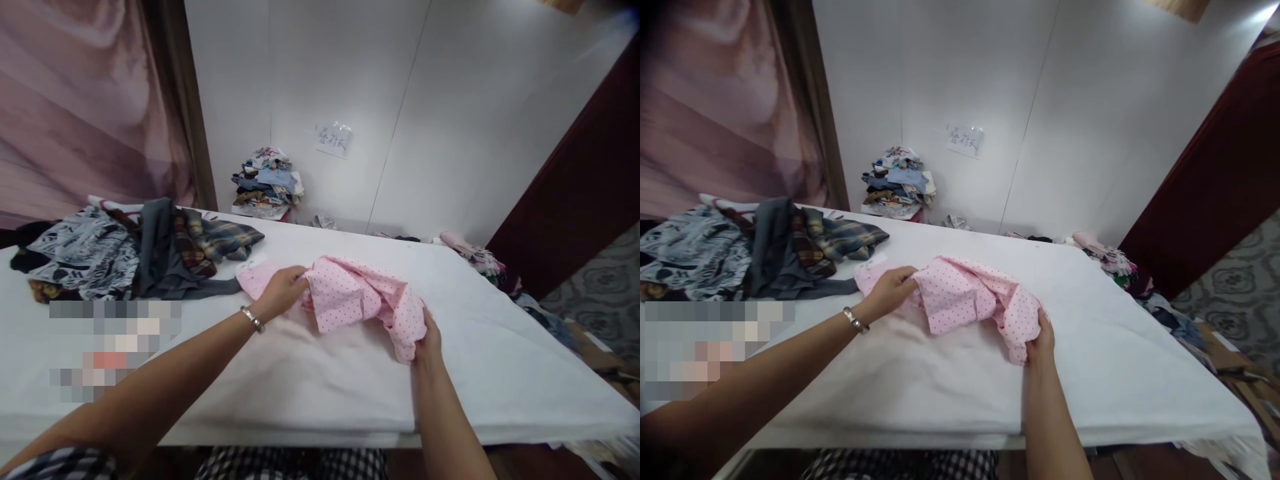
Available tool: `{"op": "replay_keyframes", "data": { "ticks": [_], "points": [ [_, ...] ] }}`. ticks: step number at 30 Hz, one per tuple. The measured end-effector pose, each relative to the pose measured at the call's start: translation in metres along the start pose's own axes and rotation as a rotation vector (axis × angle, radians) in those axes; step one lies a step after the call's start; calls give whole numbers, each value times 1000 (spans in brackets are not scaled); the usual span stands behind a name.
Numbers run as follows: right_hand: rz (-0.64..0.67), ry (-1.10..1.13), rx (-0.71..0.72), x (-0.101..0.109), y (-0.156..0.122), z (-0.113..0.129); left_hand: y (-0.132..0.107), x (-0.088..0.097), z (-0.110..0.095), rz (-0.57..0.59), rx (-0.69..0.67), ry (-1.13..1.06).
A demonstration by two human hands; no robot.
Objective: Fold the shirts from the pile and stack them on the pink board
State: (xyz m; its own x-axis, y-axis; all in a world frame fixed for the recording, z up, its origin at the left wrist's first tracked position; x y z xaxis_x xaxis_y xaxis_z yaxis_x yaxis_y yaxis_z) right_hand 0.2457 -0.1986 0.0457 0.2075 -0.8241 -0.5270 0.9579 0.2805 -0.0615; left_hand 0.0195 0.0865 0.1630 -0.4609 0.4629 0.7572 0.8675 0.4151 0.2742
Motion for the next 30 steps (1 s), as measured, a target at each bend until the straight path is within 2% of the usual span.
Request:
{"op": "replay_keyframes", "data": {
  "ticks": [3, 4, 5, 6, 9, 11, 14, 17, 20, 23, 26, 28, 30],
  "points": [
    [-19, 27, -54, 1, 5, -5, -29, -8, -5, 350, -50, -114],
    [-19, 27, -55, 1, 6, -6, -34, -10, -3, 455, -22, -153],
    [-16, 23, -43, 0, 6, -8, -35, -10, 0, 502, 22, -199],
    [-10, 20, -27, -1, 6, -9, -32, -8, 3, 485, 72, -241],
    [2, 30, 23, -4, 3, -9, -6, -1, 17, 199, 252, -177],
    [3, 36, 41, -6, 0, -7, 14, -3, 27, 61, 351, -66],
    [30, 46, 35, -6, -3, -5, 34, -21, 43, 50, 459, -39],
    [25, 37, 27, -3, -6, -3, 42, -40, 54, 62, 499, -95],
    [56, 19, 31, -2, -7, -3, 47, -42, 57, 19, 472, -207],
    [92, 6, 24, -9, -5, -1, 58, -16, 53, -95, 396, -389],
    [36, -82, 60, -28, 6, 16, 80, 33, 41, -243, 292, -574],
    [-33, -270, 145, -48, 13, 38, 96, 70, 26, -354, 188, -695],
    [-97, -512, 320, -75, 12, 63, 105, 100, 2, -502, 6, -892]
  ]
}}
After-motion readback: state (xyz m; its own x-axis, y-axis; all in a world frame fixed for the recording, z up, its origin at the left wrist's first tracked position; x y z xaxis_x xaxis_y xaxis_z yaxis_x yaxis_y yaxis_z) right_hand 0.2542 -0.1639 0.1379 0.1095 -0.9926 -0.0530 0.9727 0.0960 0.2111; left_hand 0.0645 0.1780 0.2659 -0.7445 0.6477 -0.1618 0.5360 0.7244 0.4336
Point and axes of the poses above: each hand's wrist, its own y-axis towards the middle knuckle, its own x-axis out of the back of the hand, z = x × y, the point moved 1 cm from there along y, towards the middle knuckle, and after that the axes turned 7 degrees about -y, right-handed, at the moved point
